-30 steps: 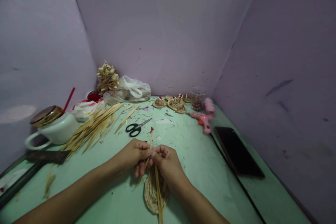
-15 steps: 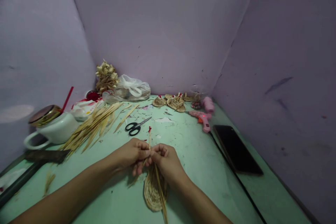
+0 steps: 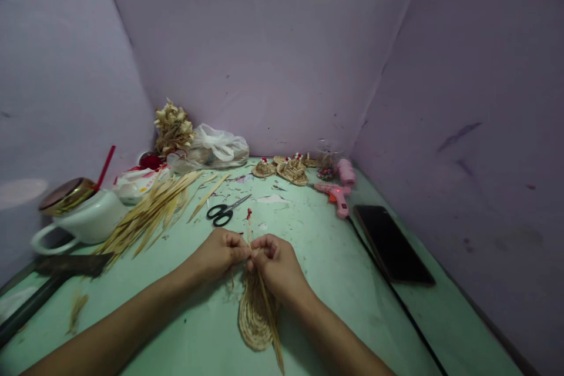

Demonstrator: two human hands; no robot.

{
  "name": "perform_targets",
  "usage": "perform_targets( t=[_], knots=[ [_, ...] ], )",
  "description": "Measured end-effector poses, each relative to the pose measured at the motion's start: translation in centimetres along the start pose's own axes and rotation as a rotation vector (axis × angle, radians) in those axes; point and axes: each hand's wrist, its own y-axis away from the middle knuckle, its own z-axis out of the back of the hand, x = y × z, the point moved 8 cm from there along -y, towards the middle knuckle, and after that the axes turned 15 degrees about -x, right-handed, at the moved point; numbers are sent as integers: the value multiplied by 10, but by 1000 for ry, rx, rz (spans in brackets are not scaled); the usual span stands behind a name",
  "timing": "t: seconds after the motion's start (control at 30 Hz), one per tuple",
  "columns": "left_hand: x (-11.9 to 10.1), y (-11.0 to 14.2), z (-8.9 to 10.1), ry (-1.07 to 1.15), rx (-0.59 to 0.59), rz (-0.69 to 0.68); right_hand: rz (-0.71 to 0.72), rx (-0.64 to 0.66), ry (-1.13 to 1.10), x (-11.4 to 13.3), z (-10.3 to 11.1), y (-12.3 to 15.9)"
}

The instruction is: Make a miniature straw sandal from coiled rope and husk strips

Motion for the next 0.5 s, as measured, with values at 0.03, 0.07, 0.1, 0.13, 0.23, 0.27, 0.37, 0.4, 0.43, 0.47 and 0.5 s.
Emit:
perform_targets(
  t=[0.03, 0.07, 0.1, 0.13, 0.23, 0.27, 0.37, 0.4, 0.43, 0.47, 0.5],
  knots=[
    [-2, 0, 0, -10, 15, -15, -5, 14, 6, 1, 0, 0],
    [-3, 0, -1, -19, 34, -18, -12, 24, 9, 2, 0, 0],
    [-3, 1, -2, -20, 53, -18, -20, 27, 8, 4, 0, 0],
    [-4, 1, -2, -14, 68, -18, -26, 25, 6, 4, 1, 1],
    [-6, 1, -3, 22, 70, -10, -42, 13, 4, 5, 2, 1],
    [-6, 1, -3, 33, 60, -10, -49, 9, 1, 4, 2, 2],
    [-5, 0, -2, 60, 28, -11, -56, 9, -9, 1, 0, 2],
    [-4, 0, -2, 74, 21, -8, -51, 14, -12, 1, 0, 1],
    [-4, -1, -2, 85, 12, -6, -44, 21, -12, 1, 0, 1],
    [-2, -2, 0, 91, -3, -2, -39, 24, -4, 1, 1, 0],
    [-1, -3, 2, 92, -25, 5, -34, 25, 16, 2, 3, -2]
  ],
)
